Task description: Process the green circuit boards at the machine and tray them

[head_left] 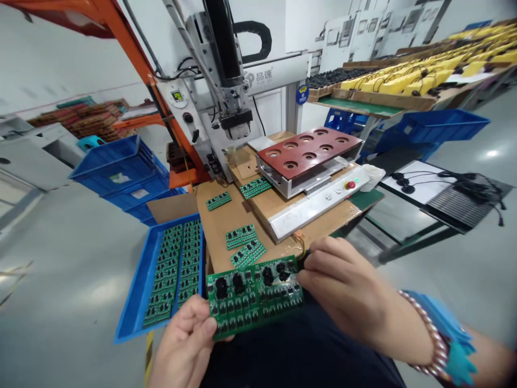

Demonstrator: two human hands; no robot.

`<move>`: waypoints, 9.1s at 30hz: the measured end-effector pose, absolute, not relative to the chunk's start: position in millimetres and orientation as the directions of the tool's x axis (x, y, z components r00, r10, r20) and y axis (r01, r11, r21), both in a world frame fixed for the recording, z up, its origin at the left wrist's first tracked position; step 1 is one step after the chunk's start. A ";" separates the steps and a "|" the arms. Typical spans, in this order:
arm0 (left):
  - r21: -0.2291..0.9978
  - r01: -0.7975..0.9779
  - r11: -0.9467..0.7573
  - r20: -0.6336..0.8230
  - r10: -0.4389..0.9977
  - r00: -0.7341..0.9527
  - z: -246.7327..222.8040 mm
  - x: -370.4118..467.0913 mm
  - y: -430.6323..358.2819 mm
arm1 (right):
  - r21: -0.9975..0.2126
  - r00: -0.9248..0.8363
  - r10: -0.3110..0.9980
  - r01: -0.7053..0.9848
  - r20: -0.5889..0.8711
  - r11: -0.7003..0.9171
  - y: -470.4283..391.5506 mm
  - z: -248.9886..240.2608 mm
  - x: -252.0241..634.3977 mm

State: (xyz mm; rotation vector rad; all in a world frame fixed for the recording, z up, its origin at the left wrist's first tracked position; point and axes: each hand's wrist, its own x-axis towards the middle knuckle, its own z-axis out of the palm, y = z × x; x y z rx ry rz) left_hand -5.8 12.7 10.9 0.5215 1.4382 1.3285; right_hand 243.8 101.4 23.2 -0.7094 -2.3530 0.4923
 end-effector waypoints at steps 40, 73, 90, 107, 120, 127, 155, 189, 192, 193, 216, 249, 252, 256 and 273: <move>0.904 -0.264 0.336 -0.402 0.878 -0.261 4.9 -11.6 13.1 | -0.457 -0.606 0.622 0.426 0.496 0.780 110.3 31.7 245.4; 0.885 -0.342 0.317 -0.432 0.833 -0.344 10.5 -8.3 14.6 | -0.492 -0.651 0.607 0.384 0.456 0.782 101.3 25.4 244.0; 0.886 -0.346 0.308 -0.427 0.834 -0.350 9.4 -11.0 14.5 | -0.460 -0.636 0.604 0.404 0.480 0.791 103.9 32.9 245.5; 0.895 -0.303 0.326 -0.416 0.855 -0.311 11.5 -13.4 16.0 | -0.456 -0.597 0.628 0.435 0.500 0.776 105.6 34.7 253.7; 0.887 -0.313 0.341 -0.434 0.848 -0.306 8.9 -17.3 15.3 | -0.450 -0.601 0.649 0.469 0.467 0.759 107.9 36.5 256.1; 0.885 -0.311 0.346 -0.439 0.842 -0.313 8.2 -19.0 14.7 | -0.447 -0.586 0.653 0.476 0.480 0.757 107.1 37.0 256.8; 0.923 -0.219 0.315 -0.380 0.830 -0.407 -4.2 -26.9 6.6 | -0.449 -0.596 0.640 0.458 0.485 0.767 106.7 34.8 256.0; 0.884 -0.290 0.366 -0.451 0.831 -0.326 6.9 -20.9 12.0 | -0.428 -0.596 0.633 0.467 0.493 0.773 106.0 38.6 259.3; 0.884 -0.292 0.365 -0.452 0.827 -0.334 3.2 -24.7 11.2 | -0.442 -0.603 0.642 0.468 0.474 0.765 104.8 36.9 260.2; 0.886 -0.294 0.359 -0.447 0.830 -0.333 2.6 -25.2 11.0 | -0.444 -0.605 0.641 0.465 0.472 0.766 104.5 36.1 260.5; 0.883 -0.326 0.336 -0.443 0.825 -0.350 2.8 -24.8 11.7 | -0.481 -0.626 0.641 0.437 0.444 0.760 102.3 34.9 260.4; 0.913 -0.259 0.314 -0.389 0.861 -0.327 9.3 -15.7 12.0 | -0.453 -0.629 0.623 0.436 0.466 0.778 102.9 35.8 256.1; 0.914 -0.258 0.314 -0.386 0.869 -0.310 8.6 -15.8 12.0 | -0.443 -0.634 0.615 0.434 0.468 0.785 103.5 34.8 255.5; 0.913 -0.254 0.320 -0.392 0.862 -0.320 6.8 -16.2 12.7 | -0.462 -0.655 0.612 0.418 0.443 0.782 103.1 35.4 256.6; 0.888 -0.301 0.349 -0.442 0.828 -0.346 3.7 -19.4 12.6 | -0.473 -0.612 0.641 0.441 0.464 0.763 102.5 34.4 260.7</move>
